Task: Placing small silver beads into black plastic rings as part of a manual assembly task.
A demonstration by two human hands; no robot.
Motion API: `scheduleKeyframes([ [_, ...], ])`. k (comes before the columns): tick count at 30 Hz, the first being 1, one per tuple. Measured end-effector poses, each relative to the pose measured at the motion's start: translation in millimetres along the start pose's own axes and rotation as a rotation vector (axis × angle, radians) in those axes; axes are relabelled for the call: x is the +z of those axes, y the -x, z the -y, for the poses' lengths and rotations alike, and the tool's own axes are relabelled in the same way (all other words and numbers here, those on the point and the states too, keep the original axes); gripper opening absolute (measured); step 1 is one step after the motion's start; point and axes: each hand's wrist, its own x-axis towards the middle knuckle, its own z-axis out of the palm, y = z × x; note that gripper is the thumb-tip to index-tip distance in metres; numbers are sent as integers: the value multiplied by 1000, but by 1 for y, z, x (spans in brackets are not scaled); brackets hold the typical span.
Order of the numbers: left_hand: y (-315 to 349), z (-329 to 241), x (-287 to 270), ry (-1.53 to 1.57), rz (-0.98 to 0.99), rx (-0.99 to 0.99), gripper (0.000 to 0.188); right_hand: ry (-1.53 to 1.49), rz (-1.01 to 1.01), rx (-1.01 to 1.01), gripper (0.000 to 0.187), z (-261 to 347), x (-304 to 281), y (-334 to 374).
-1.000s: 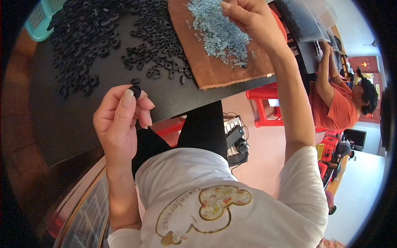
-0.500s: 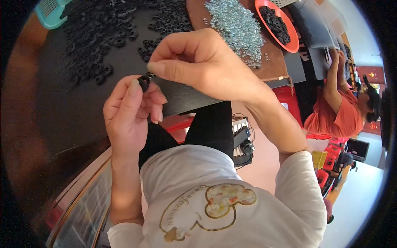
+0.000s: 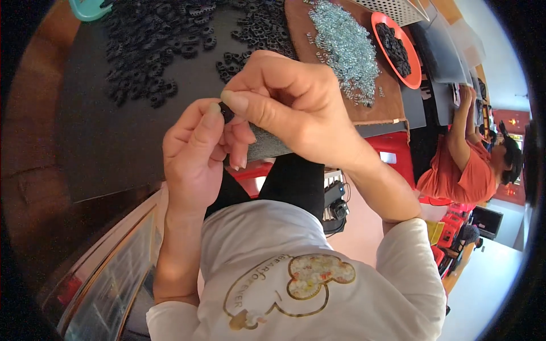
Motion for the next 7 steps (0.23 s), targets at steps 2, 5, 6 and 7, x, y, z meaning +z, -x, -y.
scheduleKeyframes([
  [2,0,0,0,18,-5,7,27,142,16,-98,10,-7,-1,2],
  [5,1,1,-2,43,-4,16,26,637,-12,-534,21,-15,0,4],
  [6,2,2,-3,51,1,19,25,603,-38,-433,26,-13,5,11],
  [7,2,1,-4,53,0,22,25,698,-31,-464,28,-11,6,14],
])
